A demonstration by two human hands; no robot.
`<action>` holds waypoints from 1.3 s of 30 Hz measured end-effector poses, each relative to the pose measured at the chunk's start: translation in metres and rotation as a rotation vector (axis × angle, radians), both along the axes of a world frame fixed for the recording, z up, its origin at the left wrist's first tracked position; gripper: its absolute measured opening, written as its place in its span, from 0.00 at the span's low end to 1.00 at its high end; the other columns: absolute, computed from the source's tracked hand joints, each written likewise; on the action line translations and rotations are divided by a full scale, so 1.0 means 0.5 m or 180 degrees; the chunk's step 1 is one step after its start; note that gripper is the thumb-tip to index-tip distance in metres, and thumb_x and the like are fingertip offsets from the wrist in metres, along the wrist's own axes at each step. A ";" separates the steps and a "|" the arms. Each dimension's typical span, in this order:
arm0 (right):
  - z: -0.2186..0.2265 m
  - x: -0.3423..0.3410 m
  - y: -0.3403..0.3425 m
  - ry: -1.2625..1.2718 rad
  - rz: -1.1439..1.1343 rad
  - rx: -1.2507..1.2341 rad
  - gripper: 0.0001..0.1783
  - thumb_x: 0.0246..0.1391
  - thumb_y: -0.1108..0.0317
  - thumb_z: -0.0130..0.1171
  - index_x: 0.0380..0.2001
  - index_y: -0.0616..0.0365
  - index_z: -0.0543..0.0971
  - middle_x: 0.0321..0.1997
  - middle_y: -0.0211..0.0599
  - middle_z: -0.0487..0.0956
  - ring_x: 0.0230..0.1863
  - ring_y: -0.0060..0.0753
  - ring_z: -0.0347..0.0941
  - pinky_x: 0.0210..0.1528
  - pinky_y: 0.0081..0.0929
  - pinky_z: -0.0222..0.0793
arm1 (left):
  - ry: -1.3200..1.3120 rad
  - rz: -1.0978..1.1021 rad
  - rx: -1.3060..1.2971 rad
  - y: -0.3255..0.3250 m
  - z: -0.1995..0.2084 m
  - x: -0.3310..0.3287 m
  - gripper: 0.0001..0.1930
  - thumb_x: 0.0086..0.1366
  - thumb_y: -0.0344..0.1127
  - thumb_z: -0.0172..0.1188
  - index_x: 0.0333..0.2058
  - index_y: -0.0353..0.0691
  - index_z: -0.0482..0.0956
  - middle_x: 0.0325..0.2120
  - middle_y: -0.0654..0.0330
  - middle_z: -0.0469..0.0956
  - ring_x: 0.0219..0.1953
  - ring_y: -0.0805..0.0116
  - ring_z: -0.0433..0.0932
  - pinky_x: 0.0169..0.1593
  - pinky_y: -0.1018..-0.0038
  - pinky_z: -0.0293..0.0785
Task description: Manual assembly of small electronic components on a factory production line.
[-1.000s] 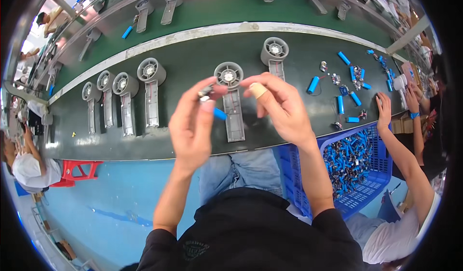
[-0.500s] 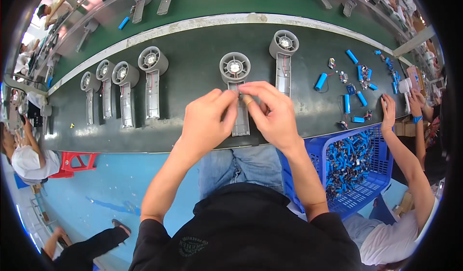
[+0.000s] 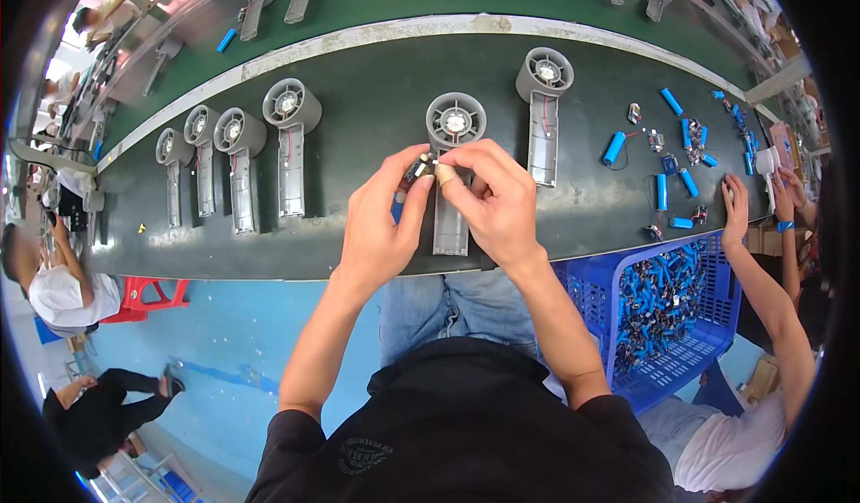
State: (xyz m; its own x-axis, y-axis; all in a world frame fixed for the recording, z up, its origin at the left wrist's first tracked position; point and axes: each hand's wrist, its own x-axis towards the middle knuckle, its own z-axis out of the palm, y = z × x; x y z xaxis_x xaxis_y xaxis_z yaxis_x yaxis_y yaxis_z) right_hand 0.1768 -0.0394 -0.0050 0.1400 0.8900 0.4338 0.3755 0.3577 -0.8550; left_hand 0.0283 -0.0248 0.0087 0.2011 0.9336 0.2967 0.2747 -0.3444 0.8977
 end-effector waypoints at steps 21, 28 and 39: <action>0.002 0.022 0.003 0.1218 0.0633 -0.1003 0.05 0.56 0.77 0.62 0.35 0.63 0.83 0.32 0.20 0.68 0.26 0.08 0.58 0.26 0.11 0.51 | 0.0601 -0.0670 0.0783 0.030 -0.020 -0.035 0.22 0.60 0.19 0.60 0.55 0.38 0.77 0.34 0.56 0.76 0.31 0.64 0.75 0.34 0.72 0.73; -0.006 0.016 0.000 0.0250 0.0148 -0.0228 0.07 0.47 0.79 0.66 0.32 0.64 0.82 0.31 0.25 0.73 0.19 0.08 0.58 0.19 0.13 0.51 | 0.0555 -0.0740 0.0631 0.027 -0.030 -0.039 0.21 0.60 0.19 0.60 0.54 0.34 0.77 0.30 0.56 0.75 0.29 0.64 0.73 0.32 0.71 0.70; -0.012 0.010 0.008 -0.0341 0.0046 0.0296 0.08 0.45 0.82 0.66 0.31 0.64 0.80 0.33 0.30 0.75 0.17 0.10 0.60 0.18 0.16 0.55 | 0.0478 -0.0762 0.0711 0.031 -0.030 -0.041 0.21 0.60 0.16 0.57 0.53 0.32 0.77 0.28 0.56 0.74 0.27 0.67 0.71 0.31 0.74 0.68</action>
